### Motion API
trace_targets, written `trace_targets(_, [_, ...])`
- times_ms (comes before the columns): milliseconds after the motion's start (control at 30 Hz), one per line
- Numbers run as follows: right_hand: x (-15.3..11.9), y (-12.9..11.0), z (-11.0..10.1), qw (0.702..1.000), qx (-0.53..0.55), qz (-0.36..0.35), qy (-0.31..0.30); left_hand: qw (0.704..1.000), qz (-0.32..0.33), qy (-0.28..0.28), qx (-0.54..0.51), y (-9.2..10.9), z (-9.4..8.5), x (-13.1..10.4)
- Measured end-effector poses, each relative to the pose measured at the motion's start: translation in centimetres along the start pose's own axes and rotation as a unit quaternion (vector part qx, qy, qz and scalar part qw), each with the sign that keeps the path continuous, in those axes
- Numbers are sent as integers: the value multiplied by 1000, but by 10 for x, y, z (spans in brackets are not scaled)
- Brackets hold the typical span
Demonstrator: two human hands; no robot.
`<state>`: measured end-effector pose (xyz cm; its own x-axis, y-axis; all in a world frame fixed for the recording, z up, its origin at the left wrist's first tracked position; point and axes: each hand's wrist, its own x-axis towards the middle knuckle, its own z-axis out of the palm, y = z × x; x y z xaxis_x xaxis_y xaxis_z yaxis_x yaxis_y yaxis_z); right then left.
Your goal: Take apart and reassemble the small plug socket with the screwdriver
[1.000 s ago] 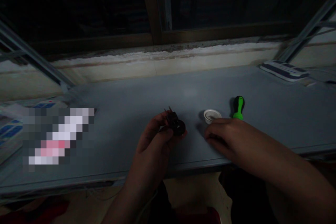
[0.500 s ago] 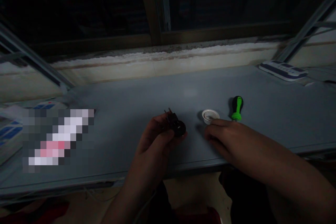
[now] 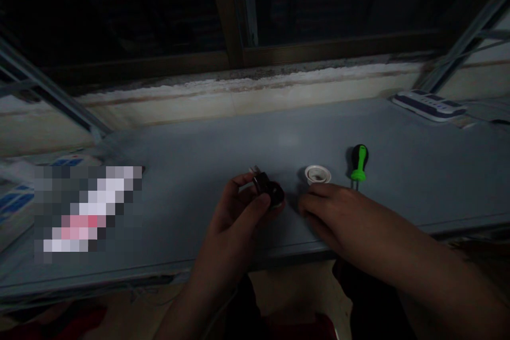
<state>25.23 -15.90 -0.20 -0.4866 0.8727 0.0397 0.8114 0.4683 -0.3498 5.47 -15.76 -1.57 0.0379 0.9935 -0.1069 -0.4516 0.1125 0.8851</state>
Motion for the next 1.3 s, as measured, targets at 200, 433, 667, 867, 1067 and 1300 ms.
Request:
trace_targets(200, [8, -6, 2, 999, 13, -36, -1, 1000, 16, -10, 8, -1, -1, 3])
trace_targets(433, [8, 6, -12, 986, 122, -105, 34, 999, 12, -35, 20, -2, -3, 1])
trace_targets(667, [13, 15, -12, 969, 165, -141, 121, 997, 21, -72, 27, -3, -4, 2])
trace_targets(867, [19, 13, -6, 948, 211, -142, 189, 994, 29, -94, 44, -3, -4, 2])
trace_targets(1067, [19, 11, -6, 925, 291, -134, 203, 994, 14, -92, 59, -3, -5, 1])
trace_targets(1300, [22, 9, 1, 917, 318, -134, 202, 993, 8, -91, 70, -2, -5, 1])
